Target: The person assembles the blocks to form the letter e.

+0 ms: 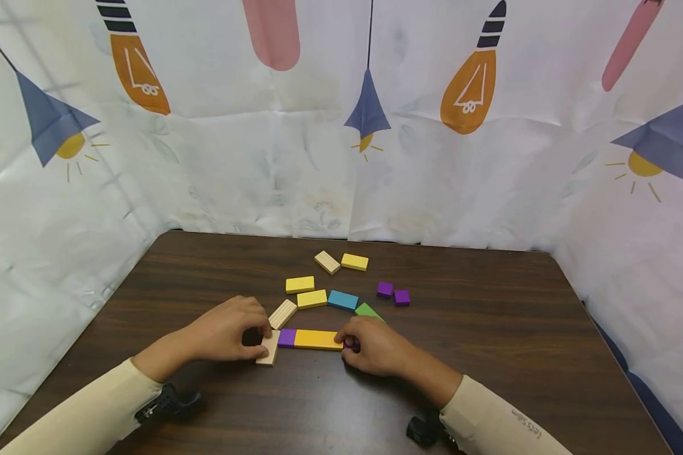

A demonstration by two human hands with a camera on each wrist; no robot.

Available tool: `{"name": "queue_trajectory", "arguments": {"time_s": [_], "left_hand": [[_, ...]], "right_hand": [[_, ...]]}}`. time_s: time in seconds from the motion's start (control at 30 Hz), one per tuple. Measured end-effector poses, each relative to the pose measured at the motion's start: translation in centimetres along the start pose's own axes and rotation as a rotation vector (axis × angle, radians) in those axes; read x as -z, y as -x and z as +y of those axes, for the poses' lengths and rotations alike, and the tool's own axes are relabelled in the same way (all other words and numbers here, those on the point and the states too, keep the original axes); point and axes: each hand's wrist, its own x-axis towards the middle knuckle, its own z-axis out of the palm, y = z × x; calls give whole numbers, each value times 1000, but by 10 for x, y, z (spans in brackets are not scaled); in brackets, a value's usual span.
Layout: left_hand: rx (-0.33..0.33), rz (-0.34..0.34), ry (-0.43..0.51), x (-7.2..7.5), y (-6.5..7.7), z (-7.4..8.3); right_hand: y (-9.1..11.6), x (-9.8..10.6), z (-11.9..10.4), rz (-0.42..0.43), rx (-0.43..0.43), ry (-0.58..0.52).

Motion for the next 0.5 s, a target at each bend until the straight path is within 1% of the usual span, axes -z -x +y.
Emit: {"name": "queue_trajectory", "arguments": {"time_s": [0.17,0.3,0.5], "left_hand": [[-5,44,-8,1,-1,-3],[5,85,-33,6,-4,-7],[21,126,-56,16,-17,-12]], "right_hand": [[0,0,0,6,2,-5],[0,-1,0,23,23,7],[0,-1,1,37,50,10]]}}
